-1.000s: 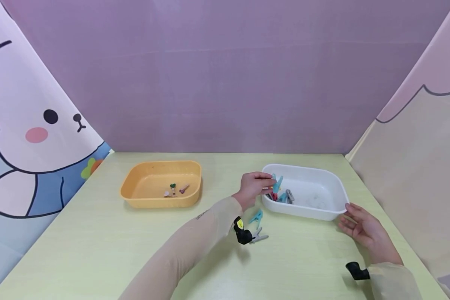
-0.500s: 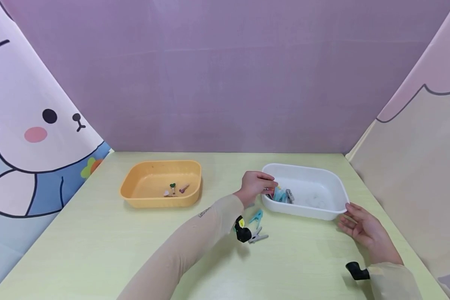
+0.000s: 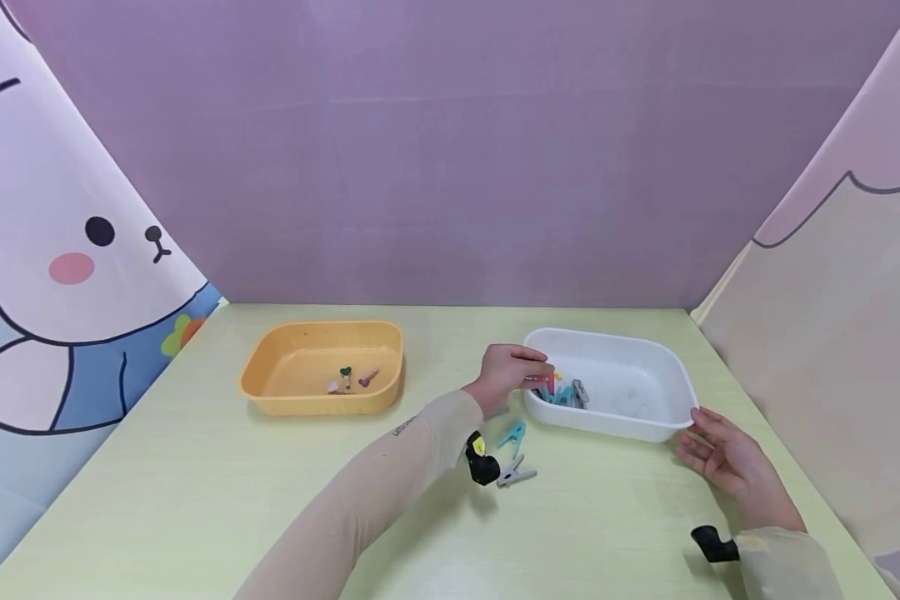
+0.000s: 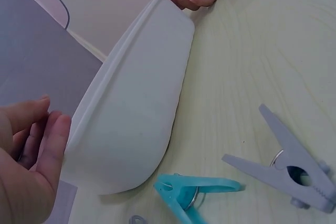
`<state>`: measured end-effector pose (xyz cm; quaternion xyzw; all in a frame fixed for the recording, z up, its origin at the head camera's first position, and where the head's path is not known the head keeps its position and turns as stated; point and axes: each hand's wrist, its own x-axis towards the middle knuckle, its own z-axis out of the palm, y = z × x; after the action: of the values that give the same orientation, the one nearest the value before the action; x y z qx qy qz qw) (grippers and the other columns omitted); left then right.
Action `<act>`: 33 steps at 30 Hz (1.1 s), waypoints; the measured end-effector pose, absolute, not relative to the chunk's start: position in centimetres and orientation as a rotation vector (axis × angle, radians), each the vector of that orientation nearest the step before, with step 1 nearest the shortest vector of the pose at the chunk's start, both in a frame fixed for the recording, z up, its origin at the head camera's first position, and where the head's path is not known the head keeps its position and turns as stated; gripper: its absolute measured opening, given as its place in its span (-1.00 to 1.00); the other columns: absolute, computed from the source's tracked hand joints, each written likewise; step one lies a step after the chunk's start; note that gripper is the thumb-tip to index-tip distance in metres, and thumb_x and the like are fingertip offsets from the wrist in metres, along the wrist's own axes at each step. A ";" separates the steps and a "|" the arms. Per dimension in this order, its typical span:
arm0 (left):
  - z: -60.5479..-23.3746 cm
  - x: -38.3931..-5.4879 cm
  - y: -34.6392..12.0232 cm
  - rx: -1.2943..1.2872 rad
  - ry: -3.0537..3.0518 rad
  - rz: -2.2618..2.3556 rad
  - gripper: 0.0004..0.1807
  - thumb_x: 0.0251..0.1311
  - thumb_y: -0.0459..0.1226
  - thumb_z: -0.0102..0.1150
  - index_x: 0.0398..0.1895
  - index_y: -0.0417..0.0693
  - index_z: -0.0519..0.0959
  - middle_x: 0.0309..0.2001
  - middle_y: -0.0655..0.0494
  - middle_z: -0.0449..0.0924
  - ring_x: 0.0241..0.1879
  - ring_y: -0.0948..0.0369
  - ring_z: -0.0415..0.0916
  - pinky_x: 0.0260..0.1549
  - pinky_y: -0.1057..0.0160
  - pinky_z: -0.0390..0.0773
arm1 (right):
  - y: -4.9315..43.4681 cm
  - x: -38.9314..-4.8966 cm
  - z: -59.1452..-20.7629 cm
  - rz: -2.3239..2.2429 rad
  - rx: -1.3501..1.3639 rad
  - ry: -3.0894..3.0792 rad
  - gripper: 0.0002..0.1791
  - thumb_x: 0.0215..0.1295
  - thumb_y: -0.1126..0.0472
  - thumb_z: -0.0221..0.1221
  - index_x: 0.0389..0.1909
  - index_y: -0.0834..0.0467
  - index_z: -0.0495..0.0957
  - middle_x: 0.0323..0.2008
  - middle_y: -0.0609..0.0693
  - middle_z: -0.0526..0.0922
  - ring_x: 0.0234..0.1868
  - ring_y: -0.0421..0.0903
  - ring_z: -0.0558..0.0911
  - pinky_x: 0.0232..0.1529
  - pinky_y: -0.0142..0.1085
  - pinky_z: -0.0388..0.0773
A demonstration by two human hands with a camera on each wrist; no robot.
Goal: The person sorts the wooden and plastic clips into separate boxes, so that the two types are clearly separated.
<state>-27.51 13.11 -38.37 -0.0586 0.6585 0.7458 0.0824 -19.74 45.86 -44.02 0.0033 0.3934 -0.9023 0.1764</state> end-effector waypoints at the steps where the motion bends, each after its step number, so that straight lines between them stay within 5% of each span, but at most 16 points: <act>1: -38.4 -27.5 13.0 -0.172 1.970 2.218 -0.81 0.02 -0.53 0.43 -0.25 -0.40 0.71 -0.48 -0.02 0.71 -0.26 -0.12 0.72 -0.17 0.02 0.71 | 45.8 -19.7 -44.0 -2.555 0.006 1.111 -0.66 0.60 0.30 -0.16 -0.18 0.17 0.62 -0.25 0.07 0.73 -0.24 0.01 0.72 -0.07 -0.09 0.71; 12: -38.7 -27.1 10.6 0.028 1.822 2.154 -0.78 0.11 -0.51 0.37 -0.16 -0.44 0.67 -0.38 -0.08 0.74 -0.13 -0.17 0.67 -0.30 0.20 0.74 | 45.6 -19.4 -43.9 -2.569 0.027 1.117 -0.65 0.60 0.30 -0.18 -0.18 0.17 0.61 -0.27 0.07 0.72 -0.26 0.01 0.72 -0.09 -0.09 0.72; 18: -39.1 -27.0 8.4 0.137 1.835 2.032 -0.75 0.16 -0.47 0.35 -0.09 -0.42 0.66 -0.31 -0.03 0.74 -0.22 0.06 0.72 -0.27 0.18 0.74 | 45.7 -19.6 -43.8 -2.558 0.036 1.147 -0.69 0.59 0.29 -0.13 -0.18 0.16 0.62 -0.26 0.07 0.73 -0.26 0.00 0.72 -0.09 -0.10 0.72; 33: -40.5 -26.5 4.6 0.057 1.922 1.844 -0.78 0.19 -0.43 0.35 -0.11 -0.34 0.67 -0.30 -0.02 0.74 -0.24 0.05 0.72 -0.28 0.21 0.74 | 46.0 -19.7 -43.9 -2.545 0.015 1.124 -0.68 0.59 0.29 -0.13 -0.17 0.17 0.63 -0.25 0.07 0.73 -0.23 0.00 0.72 -0.06 -0.09 0.70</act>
<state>-26.50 4.61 -40.47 0.0210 0.7010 0.6725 0.2363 -19.68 45.99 -43.85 0.0054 0.3973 -0.9001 0.1787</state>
